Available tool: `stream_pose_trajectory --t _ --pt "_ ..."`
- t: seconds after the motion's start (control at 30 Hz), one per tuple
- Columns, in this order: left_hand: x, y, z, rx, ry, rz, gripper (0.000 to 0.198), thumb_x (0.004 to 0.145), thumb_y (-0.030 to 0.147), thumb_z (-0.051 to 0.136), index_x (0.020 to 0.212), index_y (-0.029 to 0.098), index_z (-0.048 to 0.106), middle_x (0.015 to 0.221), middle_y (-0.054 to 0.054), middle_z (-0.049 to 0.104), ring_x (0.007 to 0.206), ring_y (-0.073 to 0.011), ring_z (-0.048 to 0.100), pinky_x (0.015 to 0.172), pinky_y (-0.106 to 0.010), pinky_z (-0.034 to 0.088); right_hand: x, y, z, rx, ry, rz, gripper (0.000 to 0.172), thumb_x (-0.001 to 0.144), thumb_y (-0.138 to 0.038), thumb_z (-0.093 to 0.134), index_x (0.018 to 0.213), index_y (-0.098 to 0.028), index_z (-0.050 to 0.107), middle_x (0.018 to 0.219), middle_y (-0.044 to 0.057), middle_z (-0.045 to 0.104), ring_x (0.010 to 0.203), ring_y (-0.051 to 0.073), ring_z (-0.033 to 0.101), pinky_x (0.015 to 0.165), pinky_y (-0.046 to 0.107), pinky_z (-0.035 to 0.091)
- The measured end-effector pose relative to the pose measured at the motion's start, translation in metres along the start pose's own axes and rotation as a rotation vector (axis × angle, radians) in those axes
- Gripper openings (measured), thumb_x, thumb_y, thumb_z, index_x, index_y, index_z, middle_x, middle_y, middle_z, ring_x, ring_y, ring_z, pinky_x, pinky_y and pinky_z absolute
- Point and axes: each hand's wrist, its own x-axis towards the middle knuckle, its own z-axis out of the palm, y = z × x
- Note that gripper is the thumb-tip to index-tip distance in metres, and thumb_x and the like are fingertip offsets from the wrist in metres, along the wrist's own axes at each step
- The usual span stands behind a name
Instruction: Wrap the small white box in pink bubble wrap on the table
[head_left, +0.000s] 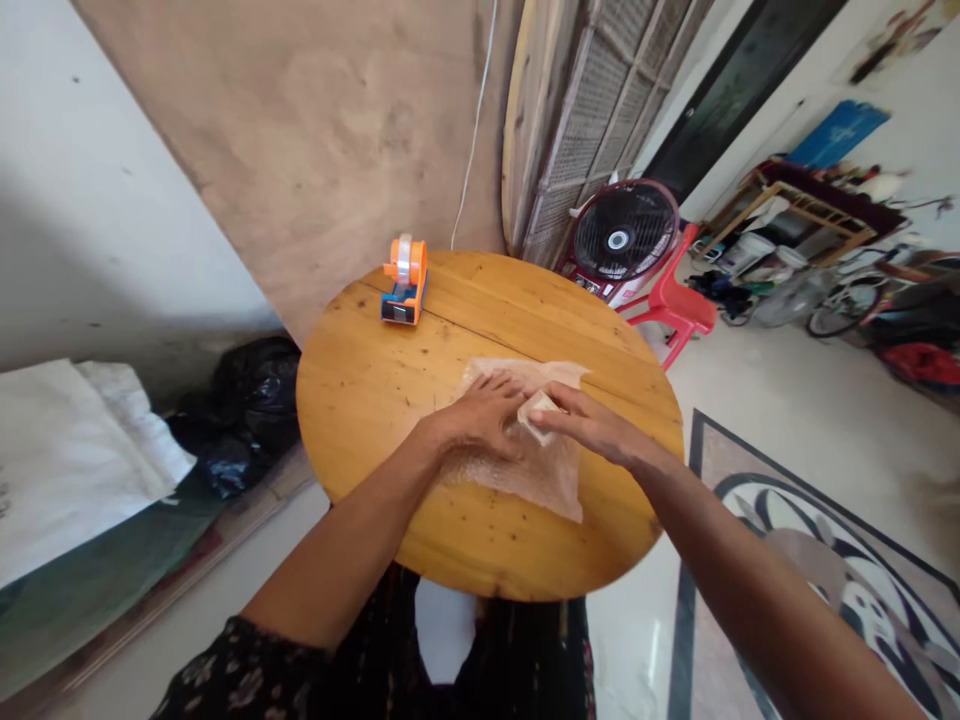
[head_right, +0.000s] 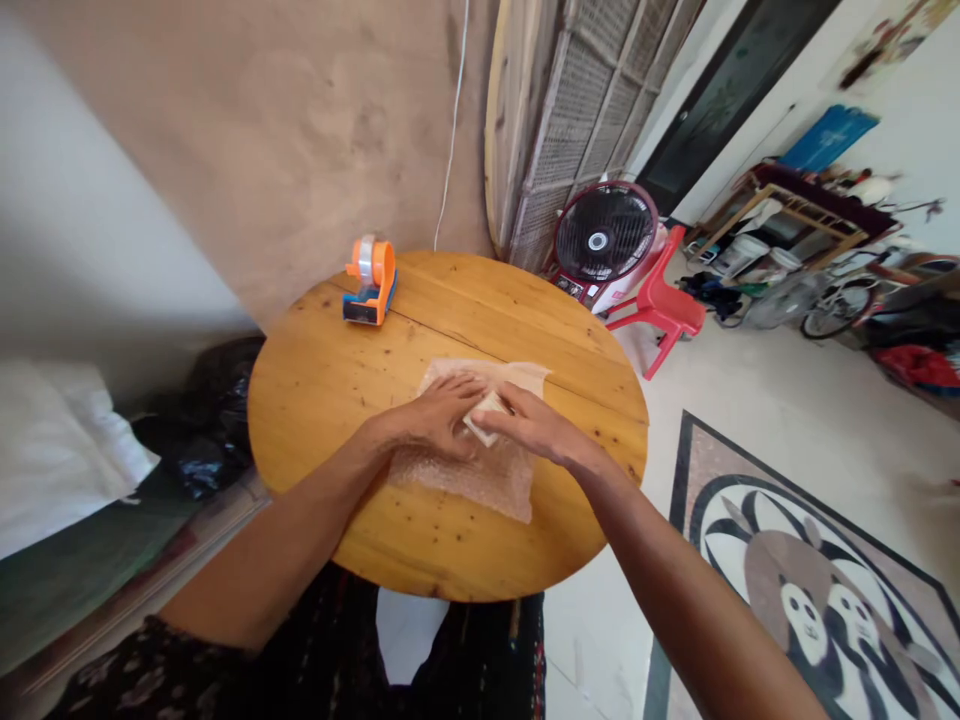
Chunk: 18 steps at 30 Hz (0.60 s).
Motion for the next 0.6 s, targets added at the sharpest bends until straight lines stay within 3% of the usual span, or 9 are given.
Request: stream_pose_trajectory --t 0.07,0.13,0.3,0.47,0.6 --pt "0.0 -0.001 -0.002 0.0 0.012 0.038 0.086 0.063 0.048 0.071 0.136 0.018 0.04 0.146 -0.015 0.038 0.139 -0.0381 0.024 0.115 -0.052 0.016 -0.005 0.012 -0.001 -0.045 0.034 0.043 0.041 0.081 -0.057 0.056 0.088 -0.017 0.055 0.078 0.0 0.05 0.072 0.015 0.045 0.064 0.026 0.036" --pt "0.0 -0.001 -0.005 -0.023 0.033 0.057 0.079 0.06 0.042 0.072 0.13 0.017 0.044 0.137 -0.015 0.046 0.132 -0.0375 0.034 0.111 -0.049 0.025 -0.005 0.022 0.0 -0.093 0.078 0.05 0.044 0.078 -0.061 0.056 0.084 -0.017 0.053 0.075 -0.001 0.047 0.069 0.014 0.043 0.06 0.025 0.034" --pt "-0.002 -0.002 -0.014 -0.144 0.059 0.049 0.06 0.062 0.02 0.06 0.121 0.017 0.046 0.121 -0.011 0.054 0.112 -0.0305 0.051 0.097 -0.042 0.042 0.003 0.028 0.004 -0.316 0.168 0.069 0.043 0.078 -0.058 0.058 0.093 -0.018 0.05 0.082 0.001 0.055 0.07 0.015 0.048 0.06 0.025 0.033" --pt "-0.002 -0.008 -0.012 -0.222 0.07 0.083 0.066 0.062 0.019 0.058 0.125 0.016 0.042 0.12 -0.012 0.054 0.11 -0.0297 0.051 0.093 -0.042 0.043 0.007 0.015 0.016 -0.526 0.138 0.044 0.041 0.082 -0.049 0.059 0.111 -0.021 0.052 0.094 0.005 0.064 0.081 0.02 0.058 0.064 0.026 0.035" --pt "-0.002 -0.012 -0.009 -0.252 0.111 0.122 0.071 0.061 0.017 0.057 0.13 0.017 0.039 0.121 -0.012 0.053 0.11 -0.0289 0.051 0.094 -0.041 0.043 0.01 0.014 0.024 -0.666 0.166 0.06 0.055 0.079 -0.042 0.064 0.127 -0.021 0.047 0.107 0.01 0.066 0.092 0.026 0.061 0.068 0.028 0.038"
